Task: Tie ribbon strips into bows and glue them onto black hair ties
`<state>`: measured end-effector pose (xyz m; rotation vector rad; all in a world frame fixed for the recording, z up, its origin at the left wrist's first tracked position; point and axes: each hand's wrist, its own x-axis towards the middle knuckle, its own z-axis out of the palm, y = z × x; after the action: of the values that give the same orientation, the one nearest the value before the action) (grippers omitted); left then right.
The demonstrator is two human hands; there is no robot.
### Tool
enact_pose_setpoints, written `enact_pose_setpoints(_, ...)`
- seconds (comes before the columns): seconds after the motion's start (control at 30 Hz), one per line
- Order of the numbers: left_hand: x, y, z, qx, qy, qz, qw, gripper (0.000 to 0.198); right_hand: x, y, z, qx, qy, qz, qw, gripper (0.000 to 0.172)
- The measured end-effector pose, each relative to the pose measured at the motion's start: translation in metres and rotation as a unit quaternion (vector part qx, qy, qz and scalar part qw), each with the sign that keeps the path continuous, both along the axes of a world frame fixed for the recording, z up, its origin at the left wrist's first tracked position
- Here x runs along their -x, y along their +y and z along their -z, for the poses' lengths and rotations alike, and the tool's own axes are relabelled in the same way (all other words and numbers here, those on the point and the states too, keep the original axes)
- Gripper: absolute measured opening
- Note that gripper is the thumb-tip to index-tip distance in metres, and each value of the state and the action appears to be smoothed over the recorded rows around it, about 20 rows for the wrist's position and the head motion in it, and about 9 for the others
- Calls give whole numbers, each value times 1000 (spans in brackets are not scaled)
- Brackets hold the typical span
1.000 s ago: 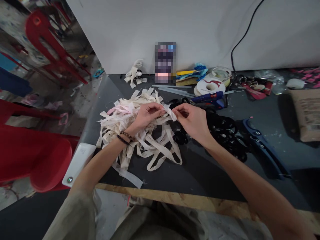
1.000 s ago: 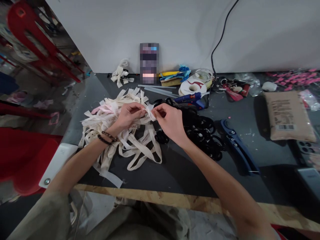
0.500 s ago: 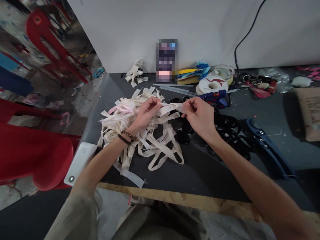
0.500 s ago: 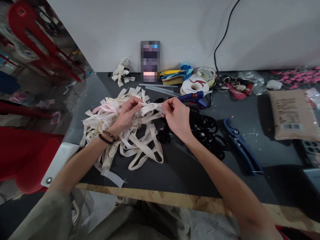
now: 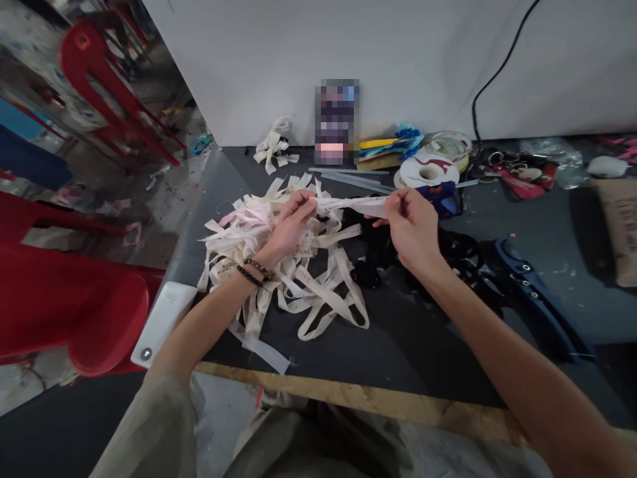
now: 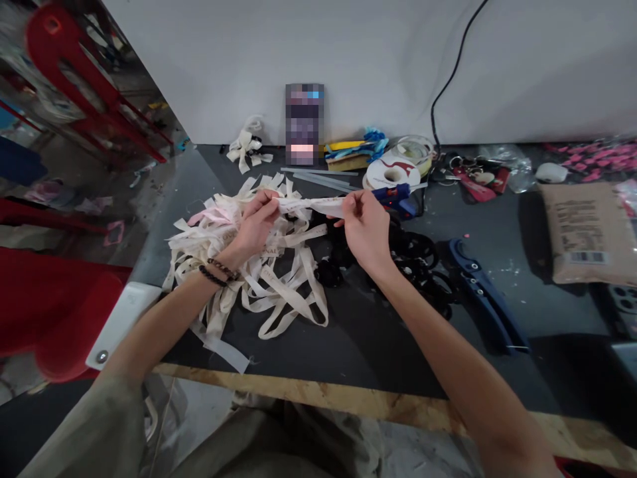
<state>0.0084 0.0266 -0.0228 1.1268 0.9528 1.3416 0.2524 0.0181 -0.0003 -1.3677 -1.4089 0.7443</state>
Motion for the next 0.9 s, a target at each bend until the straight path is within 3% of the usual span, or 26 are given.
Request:
enact_pose_setpoints(0.17,-2,-4,1,7,-18,68,997,34,3,-11,-10,10,44,-64,997,51)
enact_pose_setpoints(0.3,-2,-4,2,21,-22,68,997,39,11,-20,-26,35,26,-102,994,66)
enact_pose_setpoints(0.43,-2,-7,-3,22,3,88,996,51,17,-28,-38,50,-29,-134,989,43)
enact_pose_setpoints(0.57,-3,-9,-10,-18,17,141,990,76,20,-33,-42,40,-77,-137,987,19)
enact_pose_setpoints(0.77,-1,-8,-15,-19,58,141,988,71,24,-36,-42,64,-104,-162,979,29)
enact_pose_setpoints(0.9,0,-11,-20,-15,83,183,980,78,24,-35,-41,55,-101,-171,978,32)
